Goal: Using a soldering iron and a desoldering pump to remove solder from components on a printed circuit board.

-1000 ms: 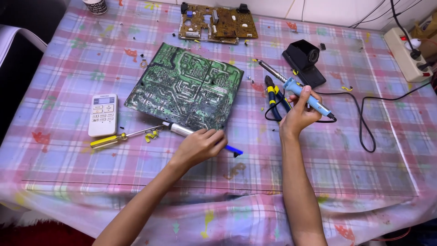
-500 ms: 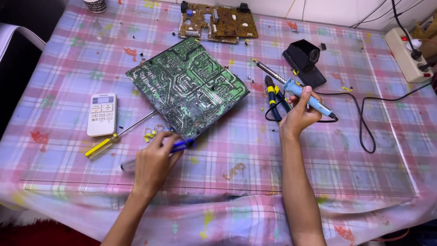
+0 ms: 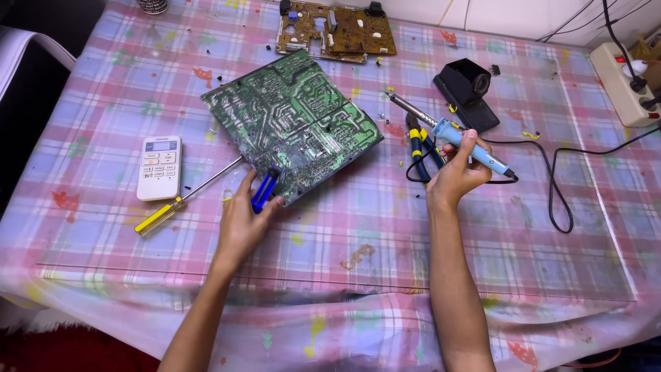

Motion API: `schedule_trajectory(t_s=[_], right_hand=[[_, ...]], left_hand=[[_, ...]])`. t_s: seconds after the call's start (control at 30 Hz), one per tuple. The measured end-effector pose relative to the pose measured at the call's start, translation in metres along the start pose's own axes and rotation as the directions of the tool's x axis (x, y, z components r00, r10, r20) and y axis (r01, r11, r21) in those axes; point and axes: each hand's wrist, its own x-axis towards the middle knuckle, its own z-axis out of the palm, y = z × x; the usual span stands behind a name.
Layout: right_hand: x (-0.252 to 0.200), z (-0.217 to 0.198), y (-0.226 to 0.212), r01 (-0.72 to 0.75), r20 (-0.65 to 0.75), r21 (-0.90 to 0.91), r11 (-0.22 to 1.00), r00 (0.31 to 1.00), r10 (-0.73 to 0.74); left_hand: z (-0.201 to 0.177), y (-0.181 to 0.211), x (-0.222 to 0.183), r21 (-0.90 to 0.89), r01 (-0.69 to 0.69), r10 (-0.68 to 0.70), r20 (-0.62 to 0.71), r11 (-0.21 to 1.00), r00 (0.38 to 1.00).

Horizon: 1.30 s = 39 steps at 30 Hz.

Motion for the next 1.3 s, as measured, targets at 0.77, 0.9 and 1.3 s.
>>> schedule_trajectory(t_s=[0.77,0.9,1.3], right_hand=[[-0.037,0.013,-0.01,-0.019,0.178,-0.04,0.999,0.984,0.026],[-0.045,0.02,-0.017,-0.027,0.246,-0.055,0.998,0.969,0.039],[-0.049,0.022,-0.018,-0.027,0.262,-0.094,0.995,0.964,0.05]], left_hand=[[-0.018,-0.029,0.111,-0.053,-0.1,0.101,0.016,0.994,0.995],[-0.037,0.008,0.1,0.057,-0.404,0.402,-0.299,0.913,0.866],[-0.009,0.028,0.11,-0.361,-0.726,0.406,-0.644,0.586,0.648]])
